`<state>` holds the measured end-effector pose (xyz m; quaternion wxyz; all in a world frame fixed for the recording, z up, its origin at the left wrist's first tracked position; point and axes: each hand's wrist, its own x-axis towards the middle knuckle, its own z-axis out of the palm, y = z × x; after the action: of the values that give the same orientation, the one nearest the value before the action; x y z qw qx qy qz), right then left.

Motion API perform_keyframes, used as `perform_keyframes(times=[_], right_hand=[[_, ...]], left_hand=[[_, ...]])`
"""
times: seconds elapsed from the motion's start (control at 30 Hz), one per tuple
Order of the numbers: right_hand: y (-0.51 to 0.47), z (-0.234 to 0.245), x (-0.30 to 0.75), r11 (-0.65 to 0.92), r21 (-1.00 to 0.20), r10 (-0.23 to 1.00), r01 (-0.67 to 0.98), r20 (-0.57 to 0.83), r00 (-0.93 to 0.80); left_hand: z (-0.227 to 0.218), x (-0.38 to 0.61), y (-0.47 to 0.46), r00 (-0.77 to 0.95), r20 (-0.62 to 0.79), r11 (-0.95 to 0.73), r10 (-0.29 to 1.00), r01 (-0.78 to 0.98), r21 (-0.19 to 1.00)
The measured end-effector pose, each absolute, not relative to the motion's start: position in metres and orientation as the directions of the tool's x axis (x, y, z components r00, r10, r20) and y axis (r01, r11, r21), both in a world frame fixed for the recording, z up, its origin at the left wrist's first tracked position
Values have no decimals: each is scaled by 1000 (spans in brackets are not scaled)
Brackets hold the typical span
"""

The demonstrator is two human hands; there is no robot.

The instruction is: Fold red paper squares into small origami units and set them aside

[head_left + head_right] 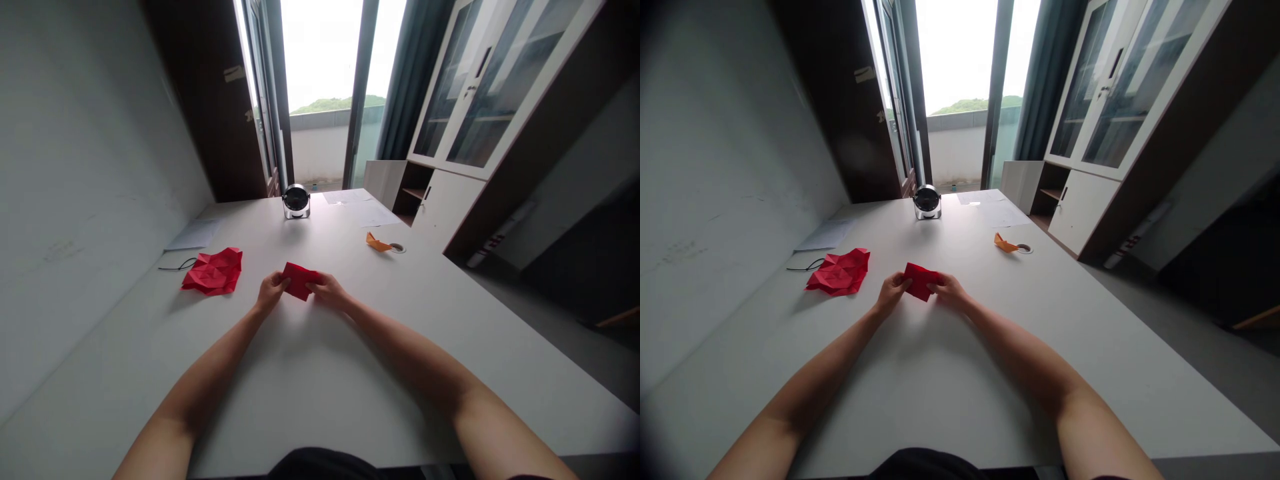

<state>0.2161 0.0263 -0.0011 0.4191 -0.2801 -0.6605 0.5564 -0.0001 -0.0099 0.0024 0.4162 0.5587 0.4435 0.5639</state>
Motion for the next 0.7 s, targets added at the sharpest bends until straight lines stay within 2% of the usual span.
perform_keyframes(times=[0.2, 0.37, 0.53, 0.7], right_hand=[[31, -6, 215, 293, -954, 862, -62, 292, -415], [32, -3, 219, 417, -899, 881, 134, 364, -301], [22, 6, 216, 498, -850, 823, 173, 400, -403], [13, 14, 215, 488, -868, 779, 96, 383, -497]], left_hand=[[5, 3, -13, 6, 247, -247, 969, 48, 968], [4, 0, -14, -40, 258, -244, 965, 213, 946], [6, -3, -13, -85, 292, -261, 953, 268, 928], [6, -5, -11, -83, 282, -269, 956, 137, 953]])
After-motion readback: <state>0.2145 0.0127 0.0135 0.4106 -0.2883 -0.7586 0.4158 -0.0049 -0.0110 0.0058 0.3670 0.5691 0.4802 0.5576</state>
